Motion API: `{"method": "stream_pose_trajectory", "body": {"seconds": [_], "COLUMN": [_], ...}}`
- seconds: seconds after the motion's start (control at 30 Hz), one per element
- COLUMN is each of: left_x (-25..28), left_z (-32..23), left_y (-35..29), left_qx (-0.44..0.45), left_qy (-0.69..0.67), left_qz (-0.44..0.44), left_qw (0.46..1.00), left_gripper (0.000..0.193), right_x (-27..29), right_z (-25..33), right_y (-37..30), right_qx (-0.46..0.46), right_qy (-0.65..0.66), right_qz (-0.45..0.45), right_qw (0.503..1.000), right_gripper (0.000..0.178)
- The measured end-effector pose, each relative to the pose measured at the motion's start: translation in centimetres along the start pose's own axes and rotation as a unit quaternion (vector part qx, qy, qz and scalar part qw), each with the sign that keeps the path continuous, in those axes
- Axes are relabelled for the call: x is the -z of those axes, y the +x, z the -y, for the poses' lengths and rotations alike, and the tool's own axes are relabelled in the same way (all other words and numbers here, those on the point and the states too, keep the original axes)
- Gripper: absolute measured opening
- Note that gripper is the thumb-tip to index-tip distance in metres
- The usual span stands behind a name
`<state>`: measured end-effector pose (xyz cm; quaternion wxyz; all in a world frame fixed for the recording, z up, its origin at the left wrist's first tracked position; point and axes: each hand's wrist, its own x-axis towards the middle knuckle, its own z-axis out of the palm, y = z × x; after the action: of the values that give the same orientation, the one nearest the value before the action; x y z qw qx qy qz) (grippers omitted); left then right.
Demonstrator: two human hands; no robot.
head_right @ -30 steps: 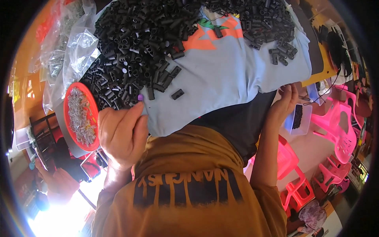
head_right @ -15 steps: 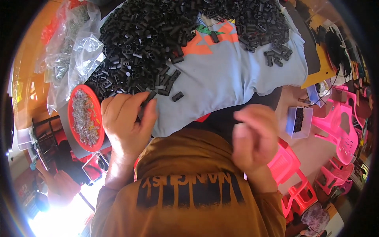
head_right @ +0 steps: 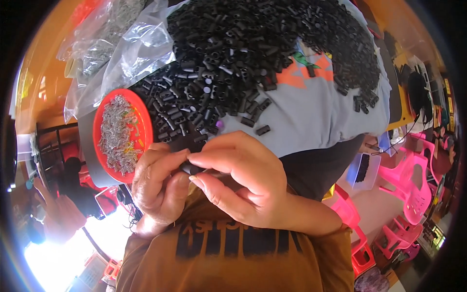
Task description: The person assembles cord locks by hand, picking up springs and plastic cord lock components from the table and fitting the springs into the plastic pieces.
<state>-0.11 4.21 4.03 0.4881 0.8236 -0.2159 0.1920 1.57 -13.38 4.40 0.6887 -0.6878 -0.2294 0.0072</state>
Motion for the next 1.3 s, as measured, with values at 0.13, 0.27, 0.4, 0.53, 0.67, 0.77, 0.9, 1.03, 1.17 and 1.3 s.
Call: {"method": "stream_pose_trajectory", "body": {"seconds": [0.13, 0.27, 0.4, 0.53, 0.67, 0.77, 0.9, 1.03, 1.17, 1.3], "left_x": [0.5, 1.1, 1.2, 1.3, 1.5, 1.7, 2.3, 2.6, 5.6, 7.9], "left_z": [0.5, 0.7, 1.4, 1.7, 1.8, 2.0, 2.0, 2.0, 2.0, 3.2], "left_y": [-0.2, -0.2, -0.4, -0.8, -1.2, -1.8, -2.5, -3.0, -3.3, -3.6], "left_qx": [-0.006, -0.025, -0.013, -0.044, -0.054, -0.055, -0.06, -0.077, -0.056, 0.039], "left_qy": [0.009, 0.017, -0.032, -0.036, -0.016, 0.005, 0.01, 0.074, 0.153, 0.271], "left_qz": [-0.008, -0.007, -0.031, -0.048, -0.056, -0.056, -0.036, -0.045, -0.024, -0.045], "left_qw": [1.0, 1.0, 0.999, 0.997, 0.997, 0.997, 0.998, 0.993, 0.986, 0.961], "left_gripper": [0.039, 0.036, 0.037, 0.037, 0.038, 0.04, 0.039, 0.036, 0.032, 0.03], "right_x": [-0.5, -0.7, -1.7, -1.4, -1.5, -2.0, -2.7, -2.9, -2.7, -2.7], "right_z": [-0.3, -0.3, -0.2, -0.3, -0.4, -0.4, -0.6, -1.0, -2.1, -3.4], "right_y": [0.7, 0.5, 0.3, 0.5, 0.9, 1.0, 1.2, 1.6, 1.7, 1.4], "right_qx": [0.056, 0.026, -0.115, -0.111, -0.014, 0.029, 0.032, 0.056, 0.089, 0.091], "right_qy": [-0.033, -0.003, 0.193, 0.17, -0.008, -0.101, -0.136, -0.165, -0.16, -0.142], "right_qz": [0.014, 0.031, -0.011, 0.025, 0.073, 0.07, 0.086, 0.11, 0.11, 0.089], "right_qw": [0.998, 0.999, 0.974, 0.979, 0.997, 0.992, 0.986, 0.979, 0.977, 0.982], "right_gripper": [0.029, 0.028, 0.025, 0.025, 0.025, 0.028, 0.029, 0.03, 0.03, 0.03]}}
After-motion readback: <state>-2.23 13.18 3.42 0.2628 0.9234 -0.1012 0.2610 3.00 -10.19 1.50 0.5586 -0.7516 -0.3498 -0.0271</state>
